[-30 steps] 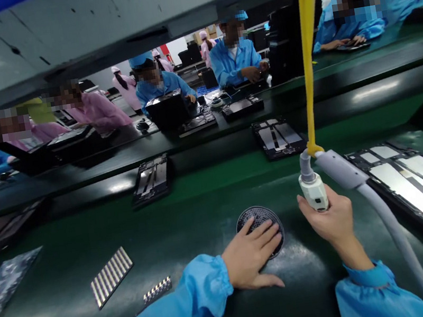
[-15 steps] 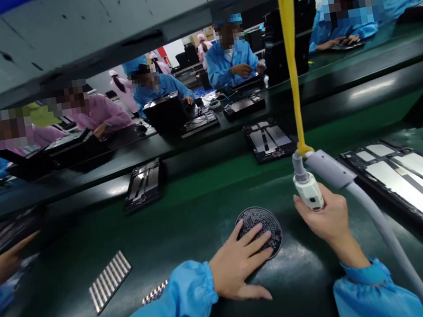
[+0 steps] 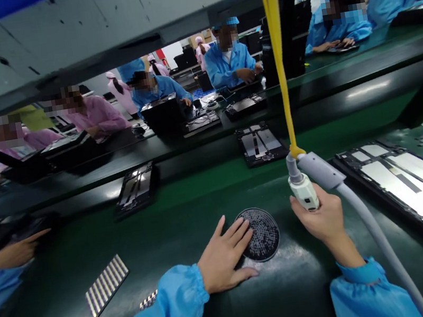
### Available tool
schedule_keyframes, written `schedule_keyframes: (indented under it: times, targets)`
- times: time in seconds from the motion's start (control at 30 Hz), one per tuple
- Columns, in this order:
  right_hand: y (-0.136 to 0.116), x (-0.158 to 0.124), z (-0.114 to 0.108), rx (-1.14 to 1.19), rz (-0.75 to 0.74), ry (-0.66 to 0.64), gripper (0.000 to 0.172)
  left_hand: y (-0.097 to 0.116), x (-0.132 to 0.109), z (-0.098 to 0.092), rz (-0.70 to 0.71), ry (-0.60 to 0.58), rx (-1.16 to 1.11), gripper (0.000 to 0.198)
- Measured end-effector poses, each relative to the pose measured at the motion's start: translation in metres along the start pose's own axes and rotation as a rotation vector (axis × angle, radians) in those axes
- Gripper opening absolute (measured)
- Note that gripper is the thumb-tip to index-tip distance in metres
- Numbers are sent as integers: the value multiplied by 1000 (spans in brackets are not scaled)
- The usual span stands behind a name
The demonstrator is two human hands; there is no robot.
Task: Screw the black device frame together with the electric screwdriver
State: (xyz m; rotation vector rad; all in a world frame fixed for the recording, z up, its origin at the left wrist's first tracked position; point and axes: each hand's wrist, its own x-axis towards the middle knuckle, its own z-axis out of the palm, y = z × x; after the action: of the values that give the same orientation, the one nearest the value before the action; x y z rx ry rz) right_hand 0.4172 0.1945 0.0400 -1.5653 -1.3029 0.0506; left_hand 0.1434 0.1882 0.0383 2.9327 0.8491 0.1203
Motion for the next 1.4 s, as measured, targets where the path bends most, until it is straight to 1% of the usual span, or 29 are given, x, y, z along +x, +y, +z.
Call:
schedule_keyframes:
  times: [0.07,0.13,0.23,0.3,0.4,0.47,0.57,0.67,0.77,0.9,0.97,1.13,1.2,1.27,1.33,1.4]
  targets:
    - [0,0,0,6,5,-3,22,4,-10,2,59,2,23,77]
    - [0,0,0,1,7,0,23,11,-12,6,129,19,28,76]
    - [3,-1,1,-16,4,3,22,23,2,13,182,26,6,77]
    - [5,-1,1,-29,2,6,23,26,15,16,168,25,-12,78]
    - [6,-1,1,-41,9,8,25,18,26,16,102,45,-29,85]
    - [6,-2,1,-38,15,7,25,8,22,14,40,56,-31,88]
    - [4,-2,1,-25,11,-2,23,-1,5,10,-11,46,-23,82]
    - [3,-1,0,-19,12,-14,22,2,-8,9,21,38,7,75]
    - [3,-1,-1,-28,8,-11,23,10,-7,11,61,50,37,77]
    - [5,-1,-1,-51,34,-4,26,18,6,14,70,60,43,73]
    - [5,-1,0,-59,64,-11,28,21,14,16,88,84,48,71]
    - [0,0,-1,-89,131,-19,32,31,35,23,158,130,77,75]
    - [-2,0,-1,-90,135,-17,32,28,41,24,126,123,76,78]
    - [-3,0,-1,-83,127,-19,31,21,41,21,66,115,61,85]
    - [-2,0,-1,-77,113,-22,31,13,33,17,24,100,39,89]
    - [0,-1,-1,-77,99,-22,31,8,20,13,10,89,18,90]
